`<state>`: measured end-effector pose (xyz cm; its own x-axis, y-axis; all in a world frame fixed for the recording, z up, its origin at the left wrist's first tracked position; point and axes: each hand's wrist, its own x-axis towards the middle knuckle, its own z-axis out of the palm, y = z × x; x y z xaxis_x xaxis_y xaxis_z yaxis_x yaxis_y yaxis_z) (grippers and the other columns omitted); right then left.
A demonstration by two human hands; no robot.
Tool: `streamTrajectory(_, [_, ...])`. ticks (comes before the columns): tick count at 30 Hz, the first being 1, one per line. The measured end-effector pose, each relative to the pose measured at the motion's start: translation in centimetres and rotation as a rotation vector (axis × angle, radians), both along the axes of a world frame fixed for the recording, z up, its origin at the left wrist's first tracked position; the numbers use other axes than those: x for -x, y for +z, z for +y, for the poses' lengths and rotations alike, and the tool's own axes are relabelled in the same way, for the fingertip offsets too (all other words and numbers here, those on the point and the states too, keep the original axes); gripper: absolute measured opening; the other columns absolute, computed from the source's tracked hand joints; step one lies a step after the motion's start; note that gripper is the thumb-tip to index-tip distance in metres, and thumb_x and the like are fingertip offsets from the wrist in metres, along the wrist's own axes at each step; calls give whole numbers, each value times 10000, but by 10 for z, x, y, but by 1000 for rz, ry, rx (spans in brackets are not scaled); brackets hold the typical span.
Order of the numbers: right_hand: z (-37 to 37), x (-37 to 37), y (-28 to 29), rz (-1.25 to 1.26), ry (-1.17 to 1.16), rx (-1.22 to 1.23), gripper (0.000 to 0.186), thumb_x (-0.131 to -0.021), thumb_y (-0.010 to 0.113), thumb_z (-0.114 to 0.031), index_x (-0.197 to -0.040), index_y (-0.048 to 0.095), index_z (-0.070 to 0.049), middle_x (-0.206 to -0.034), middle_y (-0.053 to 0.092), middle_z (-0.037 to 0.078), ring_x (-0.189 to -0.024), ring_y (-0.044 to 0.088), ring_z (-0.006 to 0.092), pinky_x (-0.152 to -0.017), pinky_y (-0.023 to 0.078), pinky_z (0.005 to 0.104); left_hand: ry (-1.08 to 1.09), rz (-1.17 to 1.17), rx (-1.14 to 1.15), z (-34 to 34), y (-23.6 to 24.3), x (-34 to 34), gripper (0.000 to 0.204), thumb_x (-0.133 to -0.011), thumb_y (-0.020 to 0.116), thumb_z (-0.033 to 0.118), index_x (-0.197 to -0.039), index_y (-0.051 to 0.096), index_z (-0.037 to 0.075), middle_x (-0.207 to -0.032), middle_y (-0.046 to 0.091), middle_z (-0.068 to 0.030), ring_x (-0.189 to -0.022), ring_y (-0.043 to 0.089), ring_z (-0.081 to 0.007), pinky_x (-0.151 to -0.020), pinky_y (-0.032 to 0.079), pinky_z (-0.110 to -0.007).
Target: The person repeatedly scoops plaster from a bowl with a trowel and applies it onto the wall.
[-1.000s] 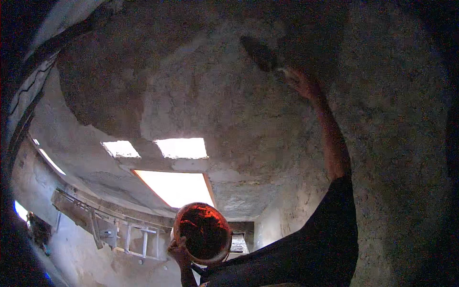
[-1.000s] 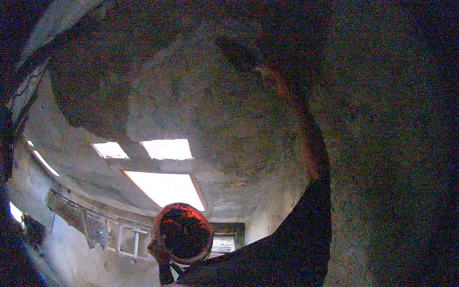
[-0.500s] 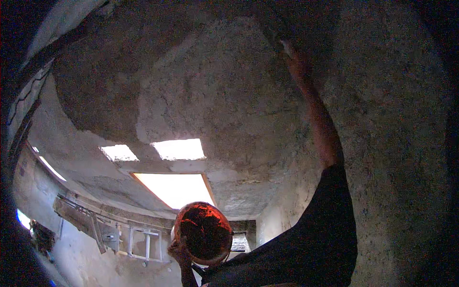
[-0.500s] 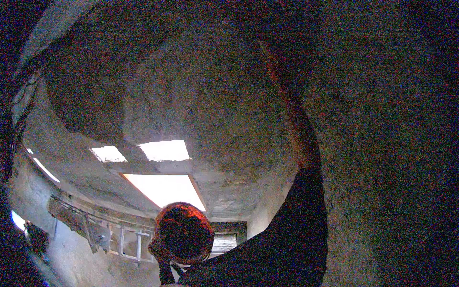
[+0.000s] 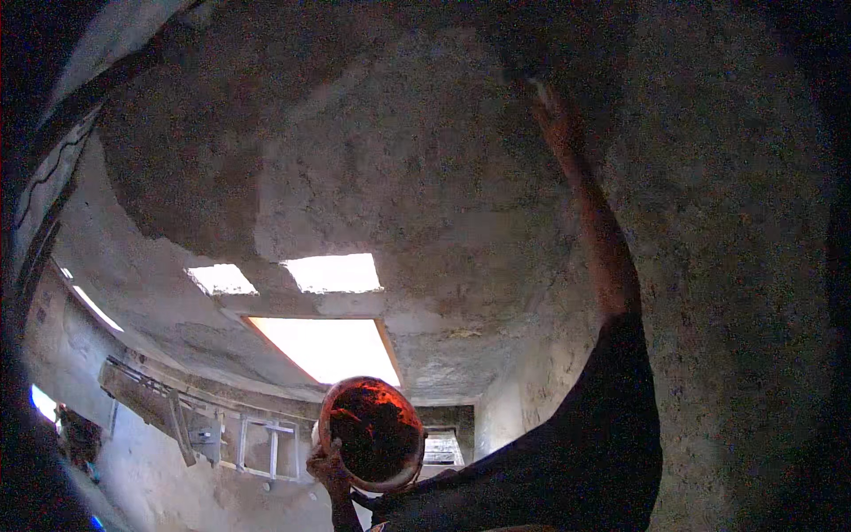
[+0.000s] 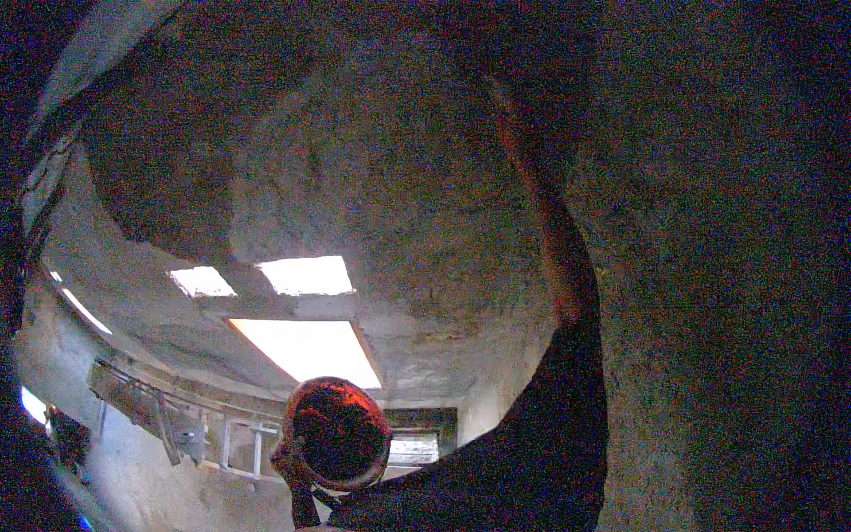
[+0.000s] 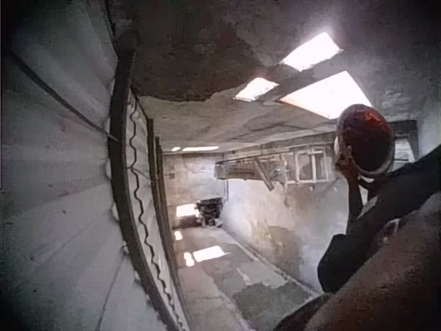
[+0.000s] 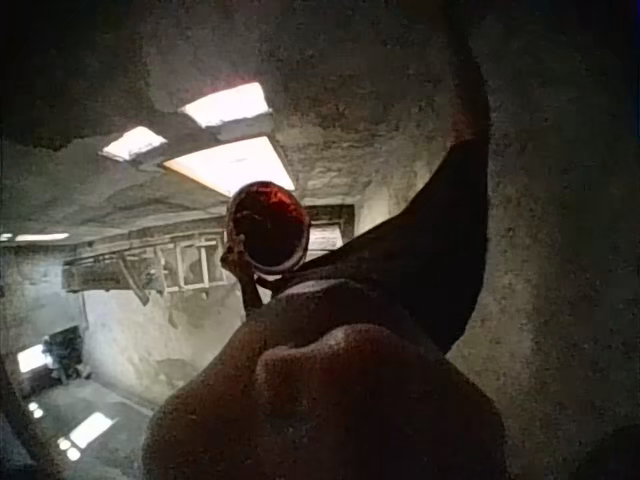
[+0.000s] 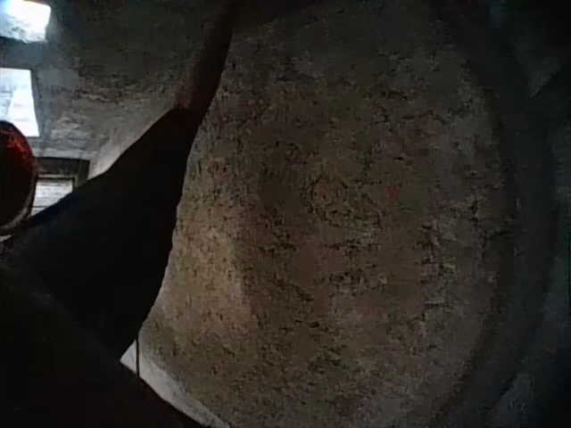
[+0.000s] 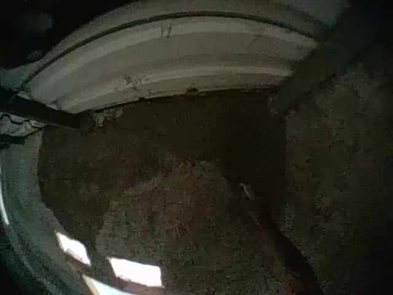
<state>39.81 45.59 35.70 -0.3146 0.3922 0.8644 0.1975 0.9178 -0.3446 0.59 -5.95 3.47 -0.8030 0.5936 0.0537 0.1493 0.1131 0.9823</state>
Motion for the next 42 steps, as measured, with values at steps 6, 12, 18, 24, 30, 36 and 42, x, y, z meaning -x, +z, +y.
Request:
streamTrajectory(6, [-34,31,21,-195,-220,1,413,-839,542,-102,-1237,436,-127,-1264,419,159,-1109,472,286,-891,420,378,14,156,44,-1,-31,13,192,-638,716,113,-680,602,-35,-604,549,-15,-537,445,-115,-505,373,-296])
streamTrajectory(12, [-38,33,25,-331,-442,81,411,-844,537,-120,-1241,430,-122,-1250,449,126,-1098,482,275,-903,406,371,-15,411,43,-2,-35,16,204,-642,721,138,-674,599,-23,-582,532,-4,-523,447,-126,-506,377,-302])
streamTrajectory(18, [16,10,43,-119,-481,-391,380,-822,569,-140,-1189,480,-94,-1183,498,147,-1048,505,305,-866,428,392,151,477,9,0,-69,15,215,-679,708,166,-670,584,-10,-586,544,-10,-521,443,-132,-516,382,-302])
streamTrajectory(24, [-46,57,41,-188,-614,-390,392,-806,567,-75,-1188,481,-87,-1177,502,122,-1070,492,295,-889,413,394,-70,93,-7,-1,7,-6,190,-693,699,137,-670,576,-6,-610,547,-8,-528,432,-113,-522,378,-297])
streamTrajectory(30, [-43,47,21,-292,-254,-185,446,-805,583,-115,-1225,437,-89,-1193,489,127,-1082,485,274,-904,400,389,-64,-39,-56,3,17,-9,202,-686,697,112,-603,549,2,-563,519,11,-511,413,-95,-480,348,-292])
streamTrajectory(36, [-7,20,44,-108,-691,73,506,-816,579,-217,-1271,387,-106,-1226,456,136,-1110,468,261,-978,314,408,-130,291,-107,3,-8,-1,203,-681,702,127,-621,563,-8,-552,515,10,-509,422,-101,-474,359,-287])
streamTrajectory(42, [-9,34,21,-279,-710,-164,509,-811,584,-236,-1265,393,-106,-1193,479,150,-1058,505,270,-958,333,415,-40,168,104,4,-19,1,216,-692,701,172,-737,615,-22,-625,578,-25,-549,493,-133,-530,413,-295])
